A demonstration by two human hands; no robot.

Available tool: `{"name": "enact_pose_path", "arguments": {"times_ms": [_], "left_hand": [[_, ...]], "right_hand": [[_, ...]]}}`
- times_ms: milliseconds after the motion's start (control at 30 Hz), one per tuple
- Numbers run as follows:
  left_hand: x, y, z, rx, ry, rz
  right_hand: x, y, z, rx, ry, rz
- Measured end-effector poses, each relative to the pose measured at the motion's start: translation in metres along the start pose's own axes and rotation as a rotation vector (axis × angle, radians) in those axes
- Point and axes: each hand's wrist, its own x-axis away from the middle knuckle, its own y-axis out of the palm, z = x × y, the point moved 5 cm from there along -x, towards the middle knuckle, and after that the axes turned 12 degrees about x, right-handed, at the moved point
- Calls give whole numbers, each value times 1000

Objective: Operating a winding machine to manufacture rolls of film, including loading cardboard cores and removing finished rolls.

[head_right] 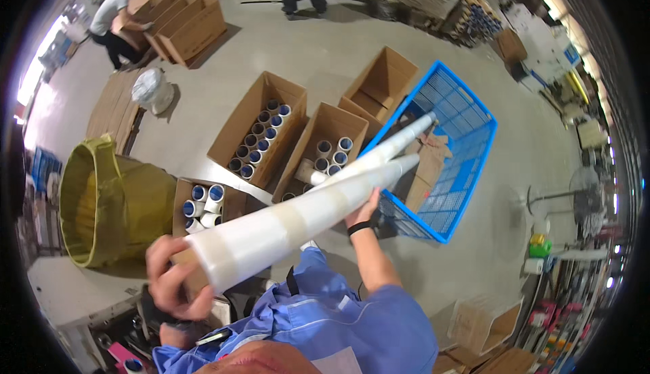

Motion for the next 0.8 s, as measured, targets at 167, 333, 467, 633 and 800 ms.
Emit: {"name": "enact_pose_path", "arguments": {"times_ms": [167, 333, 467, 633, 800], "left_hand": [[81, -72, 16, -42, -127, 234], [287, -132, -42, 98, -671, 1047], [407, -150, -60, -26, -906, 1210], [568, -73, -147, 1064, -446, 2002], [662, -81, -119, 1269, -226, 2275]], "right_hand": [[-21, -38, 18, 119, 38, 61], [36, -19, 70, 213, 160, 18], [111, 32, 61, 257, 111, -105], [134, 100, 96, 271, 222, -428], [179, 194, 196, 311, 428, -677]]}}
